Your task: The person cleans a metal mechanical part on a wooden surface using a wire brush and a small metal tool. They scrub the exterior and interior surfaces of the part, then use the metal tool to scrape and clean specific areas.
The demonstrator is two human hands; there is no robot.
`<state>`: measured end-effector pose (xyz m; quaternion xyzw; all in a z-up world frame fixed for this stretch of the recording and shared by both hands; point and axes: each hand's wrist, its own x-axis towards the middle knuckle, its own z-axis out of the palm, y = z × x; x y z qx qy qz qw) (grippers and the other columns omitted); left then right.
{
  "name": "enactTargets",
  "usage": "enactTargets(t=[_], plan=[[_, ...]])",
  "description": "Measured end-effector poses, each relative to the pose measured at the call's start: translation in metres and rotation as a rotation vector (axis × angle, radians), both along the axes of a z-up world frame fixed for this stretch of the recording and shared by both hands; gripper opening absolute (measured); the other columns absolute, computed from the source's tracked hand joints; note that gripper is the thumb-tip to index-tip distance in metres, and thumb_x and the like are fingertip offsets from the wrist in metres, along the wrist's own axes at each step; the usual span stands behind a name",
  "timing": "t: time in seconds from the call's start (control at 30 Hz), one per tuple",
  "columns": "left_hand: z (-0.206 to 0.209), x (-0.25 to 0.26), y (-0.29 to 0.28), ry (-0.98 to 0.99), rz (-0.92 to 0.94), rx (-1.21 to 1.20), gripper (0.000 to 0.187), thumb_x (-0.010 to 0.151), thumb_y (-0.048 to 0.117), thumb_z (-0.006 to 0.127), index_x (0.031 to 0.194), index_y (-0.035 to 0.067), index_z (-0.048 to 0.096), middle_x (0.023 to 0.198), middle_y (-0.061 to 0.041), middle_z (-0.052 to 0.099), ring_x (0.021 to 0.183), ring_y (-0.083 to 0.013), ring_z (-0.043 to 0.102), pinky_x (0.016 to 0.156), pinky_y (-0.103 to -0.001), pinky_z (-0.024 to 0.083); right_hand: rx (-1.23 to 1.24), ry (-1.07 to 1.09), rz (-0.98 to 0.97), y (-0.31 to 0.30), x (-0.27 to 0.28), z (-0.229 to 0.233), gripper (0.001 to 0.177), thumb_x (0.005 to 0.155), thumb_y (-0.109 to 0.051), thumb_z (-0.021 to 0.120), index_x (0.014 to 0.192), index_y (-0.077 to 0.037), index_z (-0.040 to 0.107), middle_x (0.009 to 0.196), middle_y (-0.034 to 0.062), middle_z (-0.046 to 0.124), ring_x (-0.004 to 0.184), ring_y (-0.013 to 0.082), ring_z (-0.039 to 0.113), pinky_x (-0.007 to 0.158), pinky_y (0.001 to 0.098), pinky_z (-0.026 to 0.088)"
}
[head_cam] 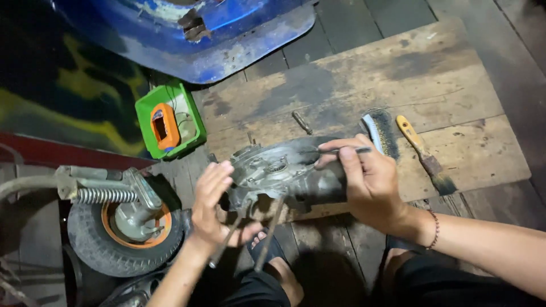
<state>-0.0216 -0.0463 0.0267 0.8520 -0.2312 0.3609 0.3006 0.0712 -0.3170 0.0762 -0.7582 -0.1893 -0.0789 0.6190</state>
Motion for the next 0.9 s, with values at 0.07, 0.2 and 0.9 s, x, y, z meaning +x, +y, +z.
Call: enactTargets(t=[0.07, 0.2, 0.9], plan=[[0.024, -0.001, -0.018, 0.052, -0.009, -0.059, 0.080, 0.087, 0.066, 0.066, 0.121, -0.006, 0.061, 0.120, -0.023, 0.070, 0.114, -0.0457, 0.069, 0.103, -0.060, 0.050, 0.001, -0.012, 0.005, 0.007, -0.004, 0.001, 0.039, 0.108, -0.016, 0.041, 0.099, -0.007, 0.077, 0.075, 0.0021, 0.078, 0.066, 0.0202, 0.059, 0.075, 0.0296, 0.053], [0.003, 0.002, -0.010, 0.078, 0.032, 0.064, 0.068, 0.091, 0.067, 0.061, 0.108, 0.003, 0.074, 0.108, -0.010, 0.078, 0.100, -0.0323, 0.077, 0.089, -0.045, 0.059, -0.003, -0.006, 0.027, 0.016, -0.005, 0.009, 0.041, 0.110, -0.018, 0.038, 0.100, -0.006, 0.076, 0.072, 0.0019, 0.076, 0.064, 0.0173, 0.056, 0.079, 0.0287, 0.051], [-0.007, 0.025, -0.063, 0.410, 0.149, 0.403, 0.026, 0.082, 0.023, 0.056, 0.100, 0.010, 0.068, 0.093, -0.011, 0.077, 0.078, -0.0293, 0.075, 0.059, -0.037, 0.057, 0.044, 0.059, 0.064, -0.017, 0.036, -0.031, 0.047, 0.114, -0.024, 0.033, 0.108, 0.007, 0.068, 0.076, 0.0147, 0.072, 0.073, 0.0146, 0.060, 0.080, 0.0247, 0.049]])
